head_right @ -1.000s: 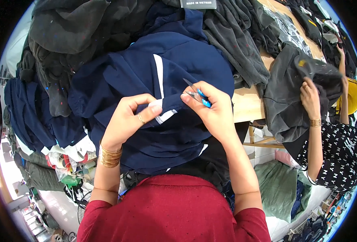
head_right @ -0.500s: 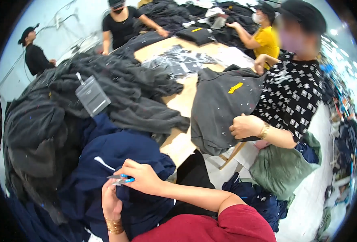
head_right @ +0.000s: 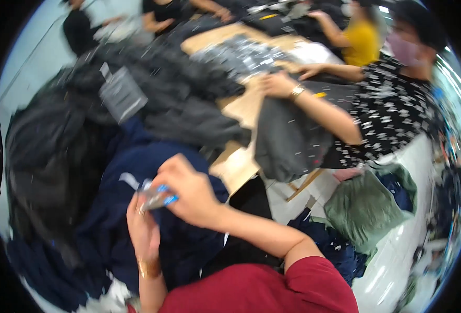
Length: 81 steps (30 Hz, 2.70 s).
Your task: Trim excess threads from blue garments using thread snips in a factory environment.
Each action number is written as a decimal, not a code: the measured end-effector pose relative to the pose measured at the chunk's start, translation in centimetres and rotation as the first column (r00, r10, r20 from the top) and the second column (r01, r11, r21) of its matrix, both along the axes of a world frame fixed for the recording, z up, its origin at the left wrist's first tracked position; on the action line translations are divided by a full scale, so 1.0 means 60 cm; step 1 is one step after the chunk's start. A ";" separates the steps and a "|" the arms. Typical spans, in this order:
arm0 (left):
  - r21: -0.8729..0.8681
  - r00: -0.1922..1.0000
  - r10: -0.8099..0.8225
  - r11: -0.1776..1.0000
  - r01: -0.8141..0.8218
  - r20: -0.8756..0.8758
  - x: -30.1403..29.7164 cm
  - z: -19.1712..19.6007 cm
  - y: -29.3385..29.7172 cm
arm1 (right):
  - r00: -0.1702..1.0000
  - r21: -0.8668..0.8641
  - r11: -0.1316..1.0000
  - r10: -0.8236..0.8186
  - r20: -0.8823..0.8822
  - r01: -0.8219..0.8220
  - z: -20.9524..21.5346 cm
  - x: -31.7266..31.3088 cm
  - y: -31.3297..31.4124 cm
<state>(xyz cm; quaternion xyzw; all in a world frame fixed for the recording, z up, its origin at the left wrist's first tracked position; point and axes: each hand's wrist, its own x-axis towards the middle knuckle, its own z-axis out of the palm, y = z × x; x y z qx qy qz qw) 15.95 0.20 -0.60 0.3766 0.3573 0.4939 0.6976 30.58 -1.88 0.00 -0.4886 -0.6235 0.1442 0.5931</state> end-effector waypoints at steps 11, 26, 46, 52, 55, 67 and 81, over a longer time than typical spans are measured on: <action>-0.128 0.995 0.026 0.992 -0.014 0.092 -0.006 0.002 -0.003 | 0.952 -0.379 0.913 0.032 -0.303 -0.152 -0.002 0.012 -0.053; -0.012 0.988 0.086 0.996 -0.085 0.127 0.003 0.003 -0.013 | 0.968 -0.383 0.904 -0.106 0.227 0.189 0.016 -0.014 -0.055; -0.170 0.953 0.056 0.985 -0.005 0.297 0.009 0.005 -0.016 | 0.955 -0.339 0.917 -0.120 0.273 0.213 0.005 -0.021 -0.051; -0.139 0.955 0.027 0.990 0.014 0.294 0.009 0.006 -0.018 | 0.960 -0.339 0.919 -0.116 0.253 0.200 0.004 -0.022 -0.052; -0.142 0.960 0.055 0.990 -0.016 0.273 0.010 0.004 -0.020 | 0.960 -0.341 0.916 -0.126 0.252 0.209 0.004 -0.023 -0.052; -0.077 0.966 0.099 0.994 -0.083 0.237 0.015 -0.002 -0.025 | 0.970 -0.359 0.913 -0.125 0.208 0.195 -0.004 -0.021 -0.052; -0.056 0.975 0.117 0.993 -0.108 0.190 0.011 0.007 -0.026 | 0.993 -0.412 0.909 -0.101 -0.055 0.069 0.002 -0.014 -0.052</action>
